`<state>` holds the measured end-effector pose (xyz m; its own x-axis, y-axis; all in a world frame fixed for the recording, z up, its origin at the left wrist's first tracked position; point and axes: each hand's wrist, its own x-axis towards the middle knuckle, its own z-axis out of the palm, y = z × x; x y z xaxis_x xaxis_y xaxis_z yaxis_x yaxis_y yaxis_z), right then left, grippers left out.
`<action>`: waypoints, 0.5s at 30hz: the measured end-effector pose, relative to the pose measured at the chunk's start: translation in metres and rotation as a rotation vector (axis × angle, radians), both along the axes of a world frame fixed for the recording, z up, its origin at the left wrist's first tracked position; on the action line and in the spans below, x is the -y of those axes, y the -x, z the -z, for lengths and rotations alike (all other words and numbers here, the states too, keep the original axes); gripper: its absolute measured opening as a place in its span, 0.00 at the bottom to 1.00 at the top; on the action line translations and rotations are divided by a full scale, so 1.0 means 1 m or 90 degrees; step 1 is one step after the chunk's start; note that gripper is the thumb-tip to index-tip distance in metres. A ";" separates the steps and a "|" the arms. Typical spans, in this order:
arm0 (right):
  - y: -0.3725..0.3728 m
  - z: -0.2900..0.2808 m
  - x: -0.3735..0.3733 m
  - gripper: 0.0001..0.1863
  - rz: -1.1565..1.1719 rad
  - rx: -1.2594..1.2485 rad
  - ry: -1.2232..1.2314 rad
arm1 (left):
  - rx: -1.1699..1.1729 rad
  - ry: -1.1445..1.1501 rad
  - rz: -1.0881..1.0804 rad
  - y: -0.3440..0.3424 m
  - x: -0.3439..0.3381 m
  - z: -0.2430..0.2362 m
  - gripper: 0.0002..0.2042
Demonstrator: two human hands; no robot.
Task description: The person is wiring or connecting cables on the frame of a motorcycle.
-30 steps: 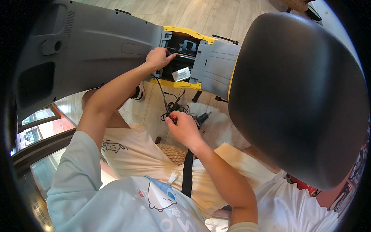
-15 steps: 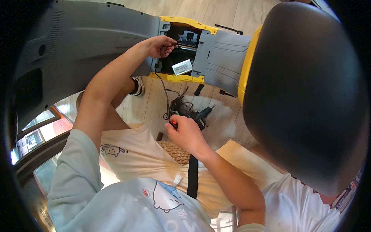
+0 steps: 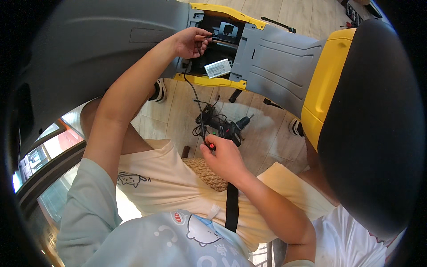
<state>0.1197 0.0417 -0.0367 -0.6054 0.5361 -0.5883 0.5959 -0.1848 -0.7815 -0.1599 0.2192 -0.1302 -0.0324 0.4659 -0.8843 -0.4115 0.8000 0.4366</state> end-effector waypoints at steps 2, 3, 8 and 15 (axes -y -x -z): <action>0.000 0.001 0.002 0.11 -0.002 -0.002 -0.002 | 0.005 -0.007 0.002 0.000 0.001 0.000 0.10; -0.001 0.002 0.003 0.11 -0.003 -0.005 -0.005 | 0.006 -0.008 0.002 0.000 0.001 0.001 0.10; -0.004 0.004 0.005 0.11 0.023 -0.016 -0.016 | 0.008 -0.001 -0.017 -0.003 0.002 0.002 0.10; -0.003 -0.021 0.006 0.09 0.010 -0.057 0.019 | -0.363 -0.152 0.150 -0.011 0.026 0.033 0.12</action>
<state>0.1225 0.0358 -0.0158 -0.6480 0.5291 -0.5479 0.5203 -0.2179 -0.8257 -0.1488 0.1937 -0.1635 -0.3379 0.6993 -0.6300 0.1113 0.6943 0.7110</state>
